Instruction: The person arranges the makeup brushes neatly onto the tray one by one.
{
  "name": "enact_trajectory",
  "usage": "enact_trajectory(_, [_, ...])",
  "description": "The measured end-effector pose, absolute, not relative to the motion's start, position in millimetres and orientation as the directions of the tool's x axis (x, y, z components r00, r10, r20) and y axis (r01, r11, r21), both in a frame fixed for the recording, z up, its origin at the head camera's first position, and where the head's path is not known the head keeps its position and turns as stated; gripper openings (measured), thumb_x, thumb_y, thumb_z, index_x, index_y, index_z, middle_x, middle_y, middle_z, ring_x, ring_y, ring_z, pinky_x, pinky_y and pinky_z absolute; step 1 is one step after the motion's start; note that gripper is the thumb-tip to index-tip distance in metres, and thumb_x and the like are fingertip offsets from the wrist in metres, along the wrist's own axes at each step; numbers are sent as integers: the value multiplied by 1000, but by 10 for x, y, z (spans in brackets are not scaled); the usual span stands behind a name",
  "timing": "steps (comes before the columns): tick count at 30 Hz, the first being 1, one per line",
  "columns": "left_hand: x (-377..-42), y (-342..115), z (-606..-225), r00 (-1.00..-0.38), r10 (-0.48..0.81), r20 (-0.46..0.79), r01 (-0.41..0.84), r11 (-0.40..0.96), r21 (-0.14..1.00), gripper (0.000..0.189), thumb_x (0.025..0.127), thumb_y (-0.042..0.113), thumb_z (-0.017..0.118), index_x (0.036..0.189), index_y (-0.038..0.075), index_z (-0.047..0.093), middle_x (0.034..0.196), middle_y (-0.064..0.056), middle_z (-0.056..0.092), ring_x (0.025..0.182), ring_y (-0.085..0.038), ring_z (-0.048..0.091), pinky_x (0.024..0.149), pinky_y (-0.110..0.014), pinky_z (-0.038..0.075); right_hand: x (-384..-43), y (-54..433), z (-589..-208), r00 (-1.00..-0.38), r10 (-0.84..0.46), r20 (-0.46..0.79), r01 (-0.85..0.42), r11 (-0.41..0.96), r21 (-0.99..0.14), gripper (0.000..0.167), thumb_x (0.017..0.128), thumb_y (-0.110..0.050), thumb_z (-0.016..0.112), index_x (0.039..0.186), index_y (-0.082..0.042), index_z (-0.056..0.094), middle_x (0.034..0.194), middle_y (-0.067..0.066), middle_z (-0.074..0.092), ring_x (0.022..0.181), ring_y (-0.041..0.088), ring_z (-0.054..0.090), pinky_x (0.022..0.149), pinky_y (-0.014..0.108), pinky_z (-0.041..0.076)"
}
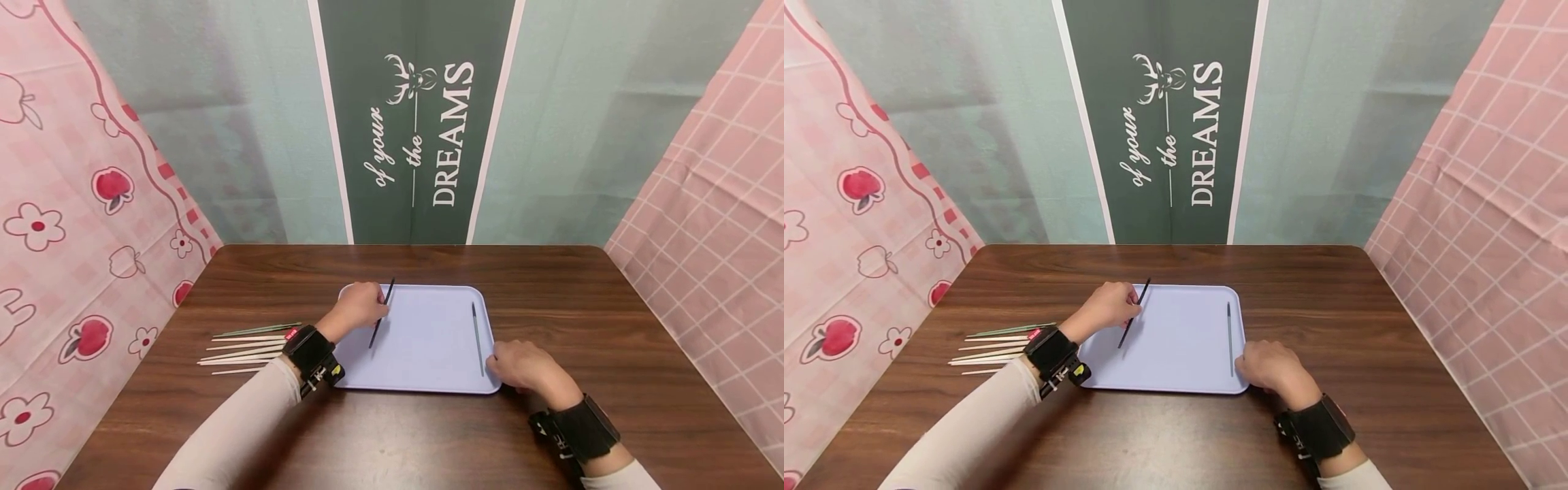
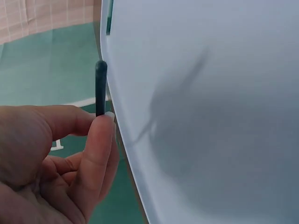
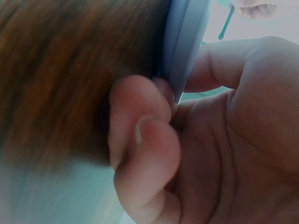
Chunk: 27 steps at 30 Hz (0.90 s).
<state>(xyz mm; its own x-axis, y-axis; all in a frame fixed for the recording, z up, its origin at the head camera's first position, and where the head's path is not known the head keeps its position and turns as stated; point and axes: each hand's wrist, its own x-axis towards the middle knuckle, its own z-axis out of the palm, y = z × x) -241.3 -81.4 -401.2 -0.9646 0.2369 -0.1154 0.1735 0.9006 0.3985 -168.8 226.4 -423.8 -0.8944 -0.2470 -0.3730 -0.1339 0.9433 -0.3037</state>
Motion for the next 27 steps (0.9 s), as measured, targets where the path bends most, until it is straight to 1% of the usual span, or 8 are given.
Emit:
enact_trajectory(2, [-2403,-764,-4013,-963,245,-111,183,899,397,16,90,19,69,77,11,64,63,2,63,53,-10,62,57,-26,44,-1688,2265,-4237,-893,-246,-376,-132,943,-304,17,95,-17,51,81,-8,56,66,7,53,53,20,53,50,32,42])
enact_trajectory(7, [-2382,-623,-4060,-955,271,-118,196,879,435,21,90,14,66,69,10,63,55,3,61,52,-12,60,54,-25,42,-1689,2273,-4229,-890,-235,-391,-117,946,-303,16,95,-17,51,83,-8,57,66,8,53,53,20,53,50,32,42])
enact_trajectory(13, [-2355,-444,-4119,-954,273,-127,192,876,442,18,89,13,64,72,10,59,47,5,57,49,-13,58,53,-25,40,-1699,2275,-4230,-888,-241,-391,-122,945,-303,16,95,-17,52,85,-7,58,68,8,54,54,21,54,52,33,43])
enact_trajectory(15, [-2345,-390,-4130,-950,281,-134,194,871,452,21,88,12,63,68,11,57,45,5,55,48,-13,56,52,-25,39,-1701,2276,-4232,-887,-243,-393,-123,944,-307,16,96,-17,52,85,-7,59,69,8,53,54,21,54,52,33,43])
enact_trajectory(20, [-2341,-262,-4147,-938,317,-141,219,855,470,38,88,11,62,51,13,54,40,4,53,45,-14,55,51,-25,36,-1705,2276,-4229,-886,-245,-394,-121,942,-314,16,95,-17,52,85,-7,58,68,8,54,54,21,54,51,33,43])
enact_trajectory(22, [-2345,-210,-4156,-934,324,-150,220,853,473,40,88,11,62,48,14,54,40,4,52,45,-14,55,51,-25,36,-1708,2275,-4225,-885,-248,-394,-124,941,-315,16,95,-17,52,85,-7,58,68,8,54,54,21,54,51,33,43])
enact_trajectory(27, [-2353,-77,-4189,-926,331,-183,212,855,473,41,88,12,62,48,12,59,39,3,52,45,-14,52,51,-24,34,-1708,2273,-4222,-883,-250,-397,-124,941,-316,16,95,-16,51,84,-6,58,66,8,54,53,20,54,50,32,43])
